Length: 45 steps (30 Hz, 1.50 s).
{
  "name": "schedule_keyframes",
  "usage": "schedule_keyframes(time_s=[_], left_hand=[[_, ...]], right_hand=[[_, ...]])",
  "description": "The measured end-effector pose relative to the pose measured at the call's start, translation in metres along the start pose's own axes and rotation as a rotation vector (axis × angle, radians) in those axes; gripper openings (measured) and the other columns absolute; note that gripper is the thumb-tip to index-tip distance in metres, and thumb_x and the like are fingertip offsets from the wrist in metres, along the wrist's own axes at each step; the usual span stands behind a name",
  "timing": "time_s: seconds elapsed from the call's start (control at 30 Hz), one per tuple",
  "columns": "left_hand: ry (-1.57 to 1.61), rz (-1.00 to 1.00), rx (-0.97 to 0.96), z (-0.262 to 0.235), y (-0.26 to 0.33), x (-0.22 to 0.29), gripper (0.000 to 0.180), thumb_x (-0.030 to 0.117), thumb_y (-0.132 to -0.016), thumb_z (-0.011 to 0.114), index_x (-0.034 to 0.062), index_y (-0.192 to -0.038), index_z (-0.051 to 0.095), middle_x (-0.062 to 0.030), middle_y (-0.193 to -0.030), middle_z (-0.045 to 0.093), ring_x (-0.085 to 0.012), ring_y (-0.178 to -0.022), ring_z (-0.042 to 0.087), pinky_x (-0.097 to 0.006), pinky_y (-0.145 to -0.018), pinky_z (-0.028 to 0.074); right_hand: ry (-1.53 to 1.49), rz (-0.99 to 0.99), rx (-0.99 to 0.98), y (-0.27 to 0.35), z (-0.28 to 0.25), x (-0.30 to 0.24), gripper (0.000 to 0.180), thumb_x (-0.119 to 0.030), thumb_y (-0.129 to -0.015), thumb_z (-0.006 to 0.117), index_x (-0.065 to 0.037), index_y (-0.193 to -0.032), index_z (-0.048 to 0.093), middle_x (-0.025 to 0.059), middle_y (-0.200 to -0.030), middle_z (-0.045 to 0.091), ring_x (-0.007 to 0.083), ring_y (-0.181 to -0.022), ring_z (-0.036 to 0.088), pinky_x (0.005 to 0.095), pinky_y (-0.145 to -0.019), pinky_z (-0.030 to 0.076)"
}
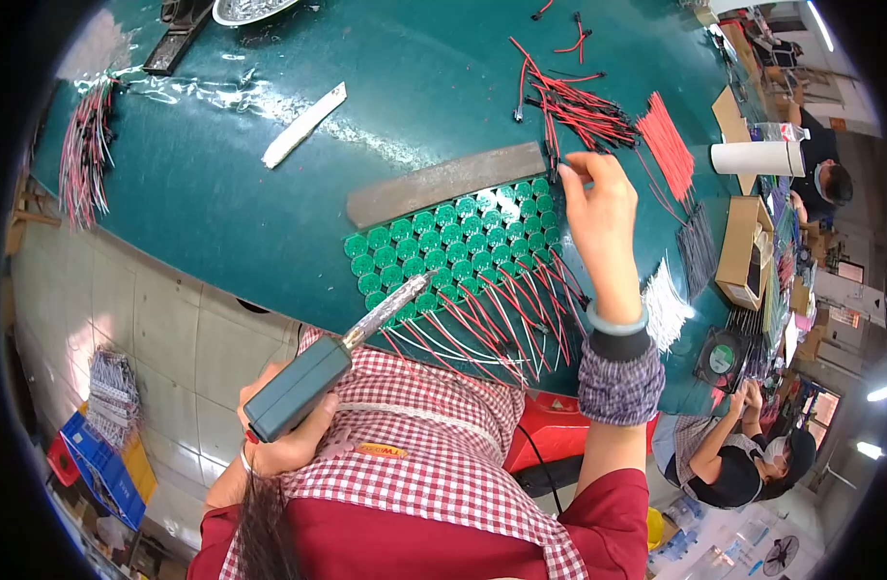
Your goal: The person solders red and black wires to a green circular component board using a soldering iron gun and solder wire.
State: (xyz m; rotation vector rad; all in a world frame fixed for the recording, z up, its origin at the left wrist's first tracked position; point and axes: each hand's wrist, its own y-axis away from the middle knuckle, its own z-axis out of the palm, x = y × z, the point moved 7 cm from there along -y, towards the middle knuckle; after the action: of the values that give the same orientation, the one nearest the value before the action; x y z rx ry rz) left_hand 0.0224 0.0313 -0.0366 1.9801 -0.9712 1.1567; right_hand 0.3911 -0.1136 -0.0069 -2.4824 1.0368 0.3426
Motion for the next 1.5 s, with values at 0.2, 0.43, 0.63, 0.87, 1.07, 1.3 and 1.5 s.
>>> schedule_keyframes(time_s=[0.2,0.43,0.63,0.87,1.07,1.3,1.5], left_hand=[[-0.06,0.006,-0.035,-0.001,-0.005,0.007,0.029,0.004,-0.074,0.076,0.0006,-0.102,0.071,-0.0127,-0.085,0.067,-0.0259,-0.068,0.067,-0.033,-0.06,0.052],[-0.108,-0.033,-0.035,-0.004,-0.005,0.006,0.029,0.009,-0.075,0.076,0.0032,-0.103,0.071,-0.012,-0.088,0.067,-0.0268,-0.069,0.066,-0.034,-0.06,0.053],[-0.118,0.006,-0.015,-0.004,-0.007,0.006,0.029,0.011,-0.075,0.077,0.0047,-0.103,0.071,-0.0116,-0.088,0.067,-0.0275,-0.07,0.066,-0.035,-0.061,0.053],[-0.083,-0.049,0.023,-0.009,0.005,0.0,0.029,0.012,-0.075,0.077,0.005,-0.103,0.071,-0.0111,-0.088,0.067,-0.0269,-0.07,0.066,-0.034,-0.061,0.053],[-0.055,-0.092,0.051,-0.011,0.013,-0.006,0.029,0.011,-0.075,0.077,0.0048,-0.102,0.071,-0.0114,-0.089,0.067,-0.0269,-0.071,0.067,-0.034,-0.063,0.053],[0.001,-0.154,-0.03,-0.006,0.017,-0.008,0.028,0.008,-0.075,0.077,0.0032,-0.102,0.071,-0.0108,-0.09,0.068,-0.0241,-0.072,0.068,-0.032,-0.064,0.054],[-0.013,0.029,0.027,-0.011,0.006,0.016,0.029,0.005,-0.075,0.078,0.0011,-0.103,0.069,-0.0098,-0.09,0.069,-0.0212,-0.072,0.069,-0.03,-0.065,0.054]], right_hand=[[0.014,0.134,-0.029,-0.014,0.018,0.028,0.013,-0.011,-0.084,0.07,-0.002,-0.085,0.061,0.0139,-0.08,0.062,0.0322,-0.074,0.063,0.0437,-0.068,0.049],[0.061,0.267,-0.171,0.046,-0.019,0.056,0.013,-0.009,-0.085,0.069,-0.001,-0.091,0.061,0.014,-0.086,0.06,0.0287,-0.077,0.061,0.0408,-0.071,0.049],[0.062,0.099,-0.102,0.023,-0.002,0.043,0.017,-0.01,-0.088,0.068,-0.002,-0.098,0.057,0.0137,-0.092,0.057,0.028,-0.085,0.056,0.0385,-0.076,0.046],[0.123,-0.031,0.022,0.027,-0.003,0.023,0.006,-0.004,-0.093,0.06,-0.001,-0.095,0.055,0.014,-0.087,0.056,0.0316,-0.079,0.056,0.039,-0.071,0.045],[-0.236,-0.165,-0.043,0.078,-0.014,-0.09,0.015,0.006,-0.086,0.062,0.0,-0.099,0.062,0.0159,-0.09,0.06,0.0325,-0.081,0.061,0.0396,-0.072,0.05],[-0.301,-0.161,-0.033,0.118,0.008,-0.129,0.027,0.012,-0.074,0.068,0.0,-0.098,0.065,0.0126,-0.086,0.061,0.0288,-0.076,0.061,0.0374,-0.065,0.05],[-0.228,-0.198,0.042,0.126,0.015,-0.133,0.025,0.009,-0.073,0.072,0.0,-0.096,0.067,0.0106,-0.084,0.063,0.026,-0.072,0.061,0.0361,-0.061,0.049]])
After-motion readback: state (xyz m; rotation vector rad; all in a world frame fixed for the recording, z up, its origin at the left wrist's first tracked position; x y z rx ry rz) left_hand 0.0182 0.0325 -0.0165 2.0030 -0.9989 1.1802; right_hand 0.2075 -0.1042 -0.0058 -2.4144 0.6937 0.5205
